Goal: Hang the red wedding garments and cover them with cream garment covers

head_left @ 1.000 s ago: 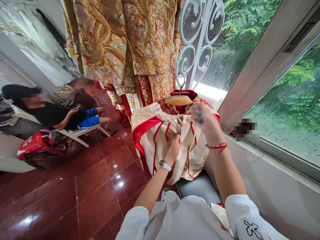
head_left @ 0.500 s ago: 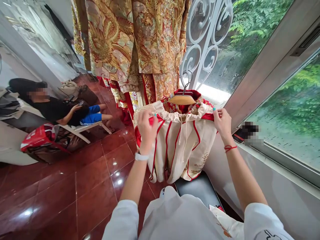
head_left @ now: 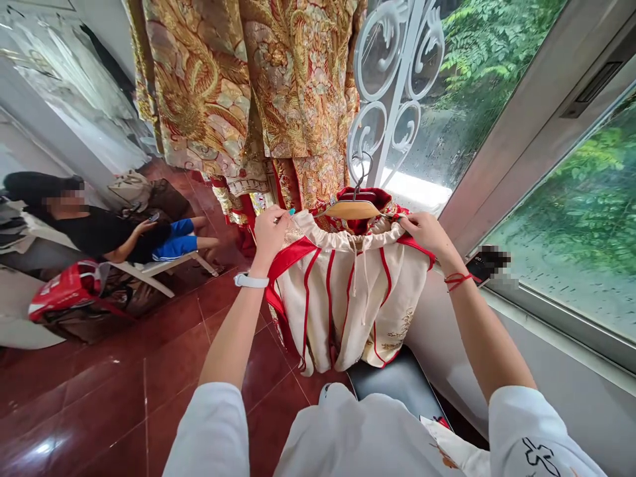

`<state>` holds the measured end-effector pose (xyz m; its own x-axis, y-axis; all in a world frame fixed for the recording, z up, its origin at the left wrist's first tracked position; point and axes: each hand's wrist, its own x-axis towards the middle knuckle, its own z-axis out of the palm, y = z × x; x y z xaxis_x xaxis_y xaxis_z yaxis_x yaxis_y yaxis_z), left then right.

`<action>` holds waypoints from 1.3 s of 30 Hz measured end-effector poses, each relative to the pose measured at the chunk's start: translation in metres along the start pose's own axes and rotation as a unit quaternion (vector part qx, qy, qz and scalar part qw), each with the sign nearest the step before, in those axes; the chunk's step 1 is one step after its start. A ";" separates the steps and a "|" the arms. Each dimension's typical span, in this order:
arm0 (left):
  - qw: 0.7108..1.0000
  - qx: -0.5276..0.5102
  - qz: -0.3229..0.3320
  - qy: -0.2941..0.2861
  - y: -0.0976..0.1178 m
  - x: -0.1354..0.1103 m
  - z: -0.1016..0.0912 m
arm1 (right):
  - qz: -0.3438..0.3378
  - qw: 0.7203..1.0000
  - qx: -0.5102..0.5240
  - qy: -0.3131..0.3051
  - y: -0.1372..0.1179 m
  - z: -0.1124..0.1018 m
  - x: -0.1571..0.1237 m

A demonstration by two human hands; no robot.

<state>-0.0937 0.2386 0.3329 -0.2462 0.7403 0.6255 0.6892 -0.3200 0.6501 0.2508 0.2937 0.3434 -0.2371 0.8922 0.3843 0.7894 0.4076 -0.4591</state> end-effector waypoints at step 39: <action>0.871 -0.405 -0.276 -0.031 0.108 -0.260 0.119 | 0.071 0.887 0.419 -0.182 -0.073 0.097 -0.120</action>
<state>0.1255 0.0814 0.1888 -0.3336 0.9358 0.1136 -0.2347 -0.1992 0.9514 0.1667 0.1759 0.2527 -0.4568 0.8875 0.0600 0.1644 0.1505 -0.9748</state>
